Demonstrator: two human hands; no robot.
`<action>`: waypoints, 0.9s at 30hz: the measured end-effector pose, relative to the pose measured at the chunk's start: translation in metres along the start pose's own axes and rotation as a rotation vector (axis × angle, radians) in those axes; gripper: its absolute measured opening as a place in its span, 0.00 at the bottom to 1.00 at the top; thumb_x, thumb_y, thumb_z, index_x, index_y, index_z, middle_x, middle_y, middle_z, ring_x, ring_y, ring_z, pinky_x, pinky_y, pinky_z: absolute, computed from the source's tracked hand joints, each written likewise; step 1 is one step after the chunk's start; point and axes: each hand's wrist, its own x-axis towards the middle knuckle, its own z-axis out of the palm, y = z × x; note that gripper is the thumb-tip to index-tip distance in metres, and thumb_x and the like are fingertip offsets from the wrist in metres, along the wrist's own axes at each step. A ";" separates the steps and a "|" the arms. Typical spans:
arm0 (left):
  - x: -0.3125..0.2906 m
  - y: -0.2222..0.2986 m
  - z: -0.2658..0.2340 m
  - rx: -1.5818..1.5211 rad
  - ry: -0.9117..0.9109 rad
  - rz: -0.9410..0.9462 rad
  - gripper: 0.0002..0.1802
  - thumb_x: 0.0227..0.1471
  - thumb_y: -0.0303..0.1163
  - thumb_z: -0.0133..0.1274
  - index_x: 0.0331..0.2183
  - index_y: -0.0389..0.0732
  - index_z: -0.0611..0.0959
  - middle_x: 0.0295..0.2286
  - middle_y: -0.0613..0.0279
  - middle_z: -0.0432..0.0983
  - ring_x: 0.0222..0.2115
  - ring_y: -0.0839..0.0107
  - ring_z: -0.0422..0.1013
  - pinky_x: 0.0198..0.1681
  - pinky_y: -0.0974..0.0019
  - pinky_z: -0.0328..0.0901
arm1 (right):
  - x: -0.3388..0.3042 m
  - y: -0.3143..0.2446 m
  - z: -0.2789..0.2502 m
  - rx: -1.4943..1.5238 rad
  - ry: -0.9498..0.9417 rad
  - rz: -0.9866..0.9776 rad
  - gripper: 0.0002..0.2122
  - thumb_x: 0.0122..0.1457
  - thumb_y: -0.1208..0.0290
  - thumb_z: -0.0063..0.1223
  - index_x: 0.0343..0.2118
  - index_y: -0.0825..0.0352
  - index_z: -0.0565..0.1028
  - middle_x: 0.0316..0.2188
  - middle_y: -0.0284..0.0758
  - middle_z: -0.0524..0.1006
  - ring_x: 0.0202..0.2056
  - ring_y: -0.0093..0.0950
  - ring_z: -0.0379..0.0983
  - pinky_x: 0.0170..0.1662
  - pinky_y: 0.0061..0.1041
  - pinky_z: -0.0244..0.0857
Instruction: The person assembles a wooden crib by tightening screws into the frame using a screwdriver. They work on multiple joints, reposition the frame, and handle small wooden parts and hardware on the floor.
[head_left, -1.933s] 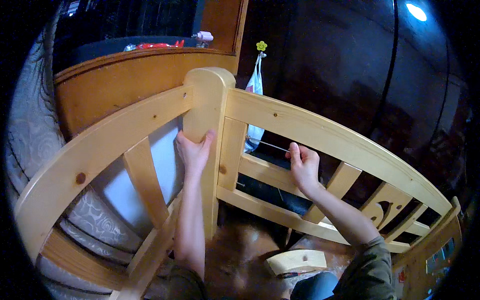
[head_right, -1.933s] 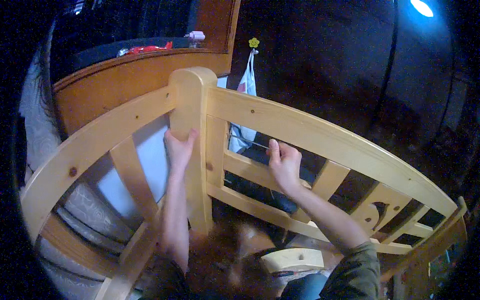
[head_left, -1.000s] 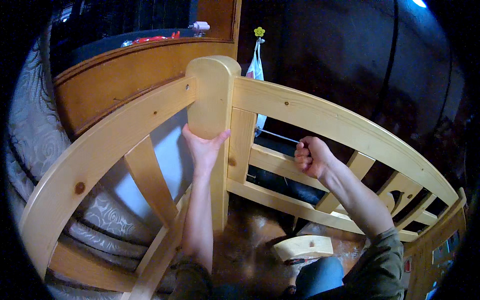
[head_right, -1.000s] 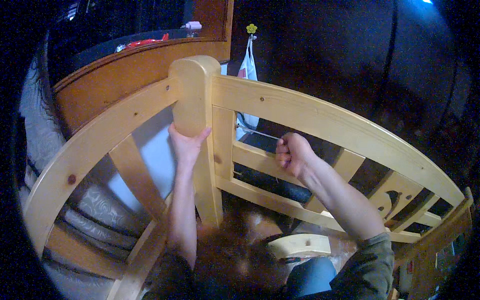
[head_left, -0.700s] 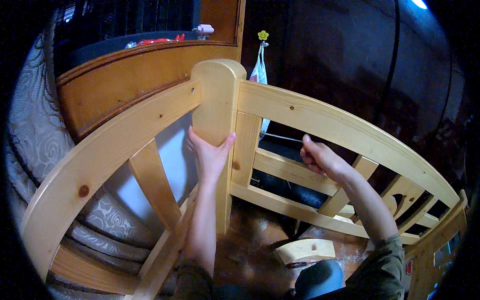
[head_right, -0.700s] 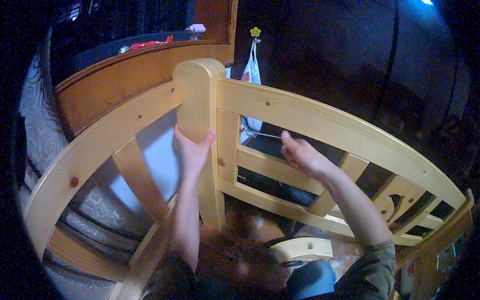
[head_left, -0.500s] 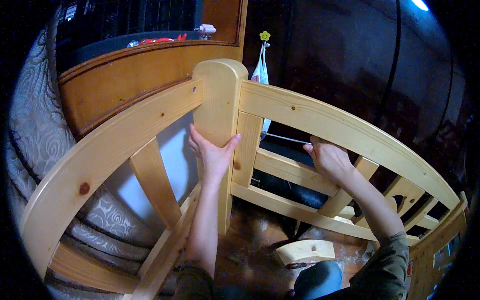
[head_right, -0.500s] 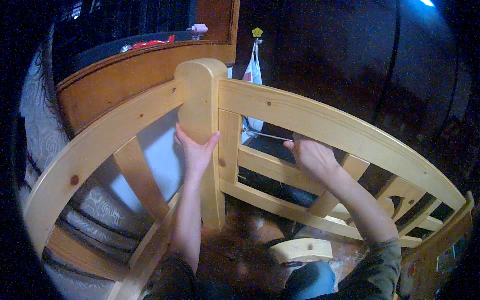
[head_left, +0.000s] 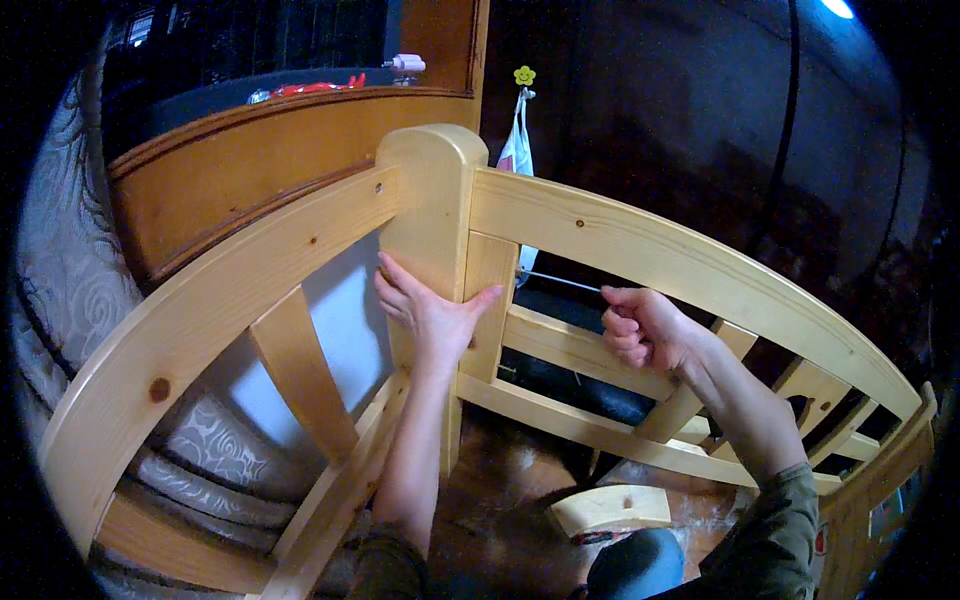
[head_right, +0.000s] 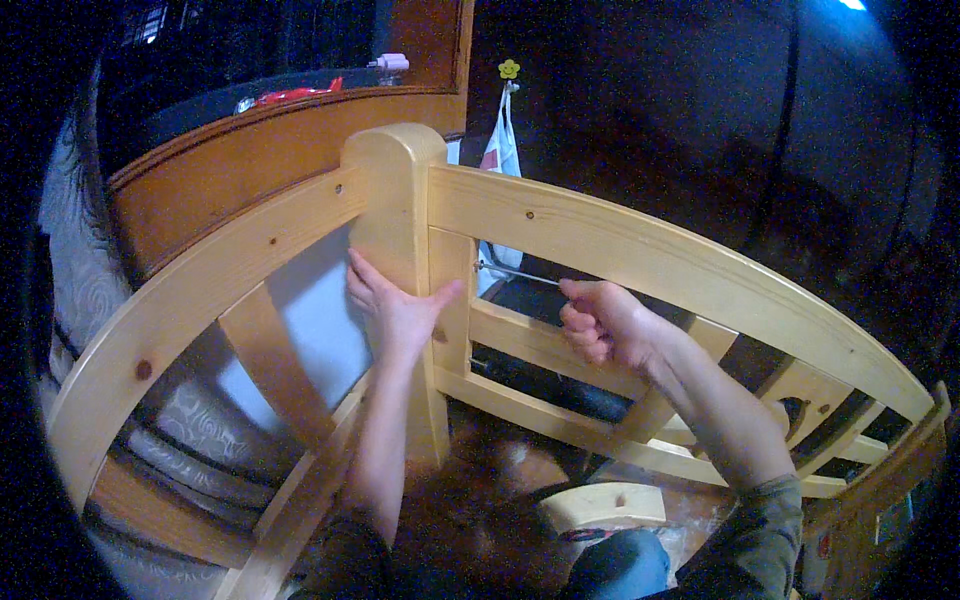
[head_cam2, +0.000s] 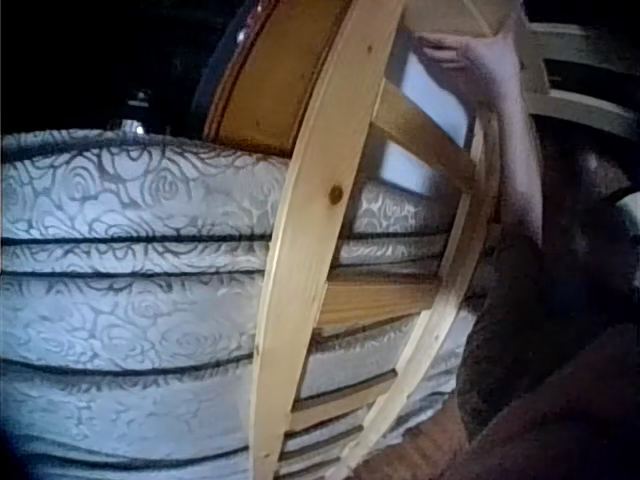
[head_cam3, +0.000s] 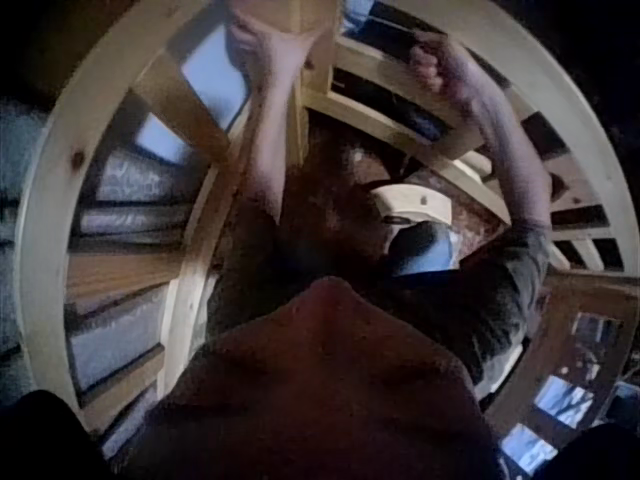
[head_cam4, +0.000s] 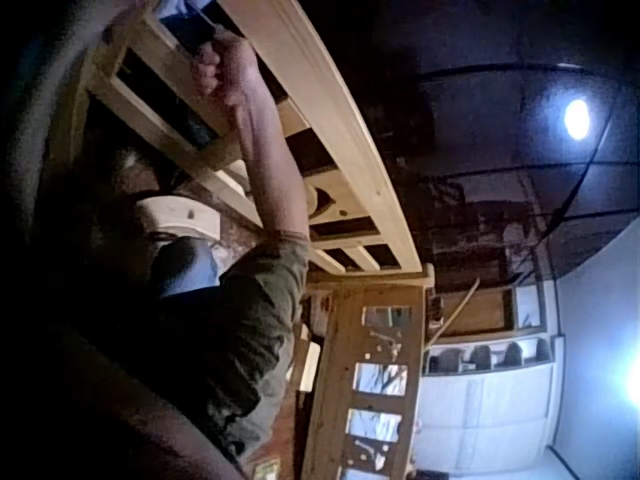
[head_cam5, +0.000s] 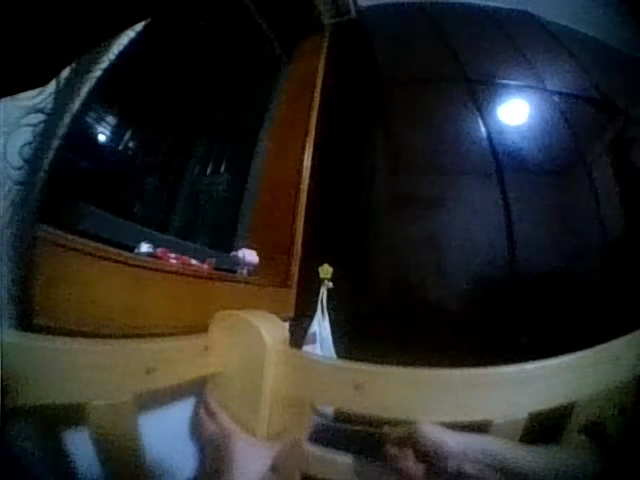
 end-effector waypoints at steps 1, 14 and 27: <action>-0.001 -0.001 0.000 -0.007 0.020 0.008 0.64 0.23 0.47 0.66 0.52 0.28 0.43 0.49 0.35 0.43 0.49 0.44 0.48 0.51 0.51 0.48 | 0.000 0.003 0.004 -0.093 0.075 -0.047 0.26 0.58 0.50 0.24 0.06 0.59 0.54 0.06 0.24 0.50 0.09 0.18 0.41 0.11 0.17 0.34; -0.046 0.069 0.032 -1.459 -0.833 -0.505 0.16 0.54 0.38 0.41 0.35 0.34 0.71 0.29 0.55 0.74 0.13 0.81 0.61 0.15 0.80 0.57 | -0.012 0.024 0.011 -1.330 0.654 -0.730 0.17 0.52 0.55 0.46 0.20 0.66 0.68 0.14 0.32 0.64 0.15 0.24 0.62 0.19 0.22 0.57; 0.003 -0.014 0.005 -0.229 0.664 0.021 0.16 0.48 0.31 0.47 0.39 0.33 0.68 0.32 0.50 0.69 0.34 0.62 0.66 0.37 0.62 0.61 | -0.005 0.030 -0.016 -2.270 0.821 -1.383 0.10 0.43 0.69 0.54 0.28 0.67 0.68 0.23 0.32 0.67 0.22 0.23 0.65 0.20 0.19 0.61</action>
